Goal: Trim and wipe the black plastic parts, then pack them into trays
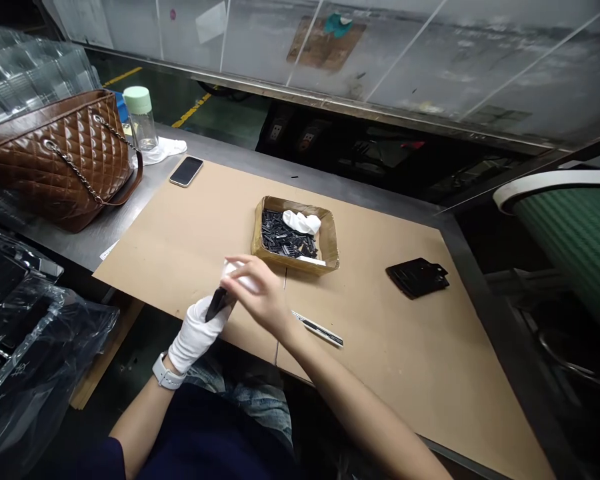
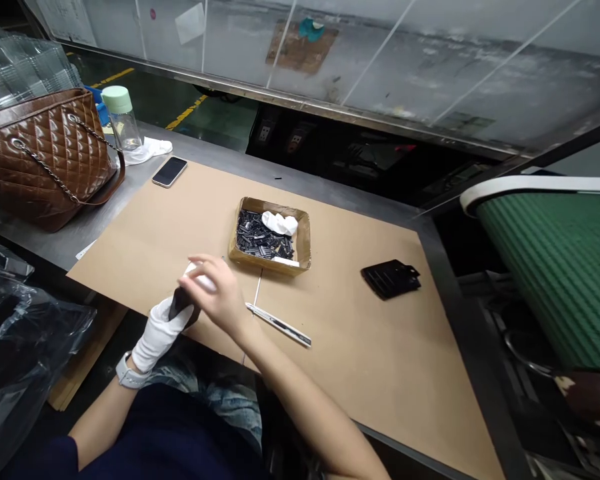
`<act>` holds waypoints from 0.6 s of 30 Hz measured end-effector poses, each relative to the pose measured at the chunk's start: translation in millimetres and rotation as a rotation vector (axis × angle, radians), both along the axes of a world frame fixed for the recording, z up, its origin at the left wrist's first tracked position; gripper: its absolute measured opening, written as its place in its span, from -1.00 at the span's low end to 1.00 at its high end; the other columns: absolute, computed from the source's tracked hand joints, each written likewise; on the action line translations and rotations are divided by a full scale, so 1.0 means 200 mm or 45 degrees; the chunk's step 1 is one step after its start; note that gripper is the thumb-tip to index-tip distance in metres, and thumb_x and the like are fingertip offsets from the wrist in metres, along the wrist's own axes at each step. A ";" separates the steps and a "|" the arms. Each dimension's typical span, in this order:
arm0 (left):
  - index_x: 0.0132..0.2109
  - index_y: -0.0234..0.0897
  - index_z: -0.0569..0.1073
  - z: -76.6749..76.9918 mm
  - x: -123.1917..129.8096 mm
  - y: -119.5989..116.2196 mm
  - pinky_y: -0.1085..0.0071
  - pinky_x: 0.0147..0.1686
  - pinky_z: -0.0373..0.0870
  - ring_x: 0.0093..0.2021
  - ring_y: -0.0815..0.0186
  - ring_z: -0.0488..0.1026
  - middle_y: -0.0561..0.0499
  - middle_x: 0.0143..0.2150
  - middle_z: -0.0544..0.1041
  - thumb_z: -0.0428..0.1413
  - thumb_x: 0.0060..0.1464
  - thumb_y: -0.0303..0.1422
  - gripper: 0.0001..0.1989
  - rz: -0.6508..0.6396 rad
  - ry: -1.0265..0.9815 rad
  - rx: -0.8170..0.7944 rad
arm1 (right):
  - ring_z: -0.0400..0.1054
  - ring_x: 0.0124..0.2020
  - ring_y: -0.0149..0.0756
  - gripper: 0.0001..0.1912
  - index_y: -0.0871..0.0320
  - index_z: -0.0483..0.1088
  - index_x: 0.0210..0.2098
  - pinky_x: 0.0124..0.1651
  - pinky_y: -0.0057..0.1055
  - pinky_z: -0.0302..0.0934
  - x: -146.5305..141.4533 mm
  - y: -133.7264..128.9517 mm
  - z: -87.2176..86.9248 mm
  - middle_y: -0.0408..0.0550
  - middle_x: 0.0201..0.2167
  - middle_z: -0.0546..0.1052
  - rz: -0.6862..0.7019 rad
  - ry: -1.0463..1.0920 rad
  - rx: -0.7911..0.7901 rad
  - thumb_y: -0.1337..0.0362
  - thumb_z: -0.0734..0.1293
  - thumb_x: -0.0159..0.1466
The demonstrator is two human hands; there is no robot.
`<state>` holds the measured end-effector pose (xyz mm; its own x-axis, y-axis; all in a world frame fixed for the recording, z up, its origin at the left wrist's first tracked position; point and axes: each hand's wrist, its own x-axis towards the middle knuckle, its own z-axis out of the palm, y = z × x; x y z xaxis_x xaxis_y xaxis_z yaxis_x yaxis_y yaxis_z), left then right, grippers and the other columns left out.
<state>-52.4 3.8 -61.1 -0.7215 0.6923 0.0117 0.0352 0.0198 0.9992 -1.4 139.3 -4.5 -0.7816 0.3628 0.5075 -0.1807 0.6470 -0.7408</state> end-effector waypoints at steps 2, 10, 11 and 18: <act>-0.12 -0.30 0.52 0.01 0.01 -0.04 0.29 -0.11 0.46 -0.16 0.15 0.53 -0.10 -0.18 0.60 0.12 0.05 -0.19 -0.68 0.013 -0.094 0.026 | 0.43 -0.14 -0.22 -0.82 0.12 0.35 -0.46 -0.07 -0.23 0.30 0.00 -0.01 -0.03 0.04 -0.20 0.53 -0.013 -0.118 -0.470 0.16 0.34 0.19; 0.20 -0.28 0.26 -0.06 -0.01 0.00 0.17 0.27 0.10 0.25 0.07 0.21 -0.17 0.24 0.30 0.14 0.00 -0.31 -0.41 0.498 0.187 0.040 | 0.30 0.02 -0.22 -0.76 0.09 0.30 -0.36 0.10 -0.20 0.14 0.09 -0.18 -0.19 -0.02 -0.04 0.42 -0.559 0.274 -0.931 0.06 0.33 0.18; 0.23 -0.27 0.21 -0.05 0.00 0.03 0.18 0.24 0.17 0.21 0.10 0.27 -0.17 0.22 0.32 0.10 0.04 -0.34 -0.41 0.446 0.177 0.032 | 0.31 0.02 -0.22 -0.73 0.08 0.29 -0.34 0.10 -0.18 0.14 0.08 -0.17 -0.20 -0.02 -0.05 0.43 -0.534 0.276 -0.986 0.02 0.31 0.19; 0.31 -0.34 0.04 0.03 0.04 0.17 0.15 0.17 0.26 0.10 0.07 0.38 -0.21 0.11 0.43 0.15 -0.06 -0.48 -0.21 0.353 -0.010 -0.068 | 0.33 -0.01 -0.17 -0.63 0.06 0.17 -0.19 0.04 -0.11 0.20 0.05 -0.12 -0.18 0.04 0.02 0.37 -0.433 0.246 -1.100 -0.06 0.25 0.18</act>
<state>-43.6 37.1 -55.2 -0.8834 0.4678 -0.0261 0.0131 0.0804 0.9967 9.5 115.9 -39.7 -0.4956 0.8660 0.0665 -0.2529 -0.0706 -0.9649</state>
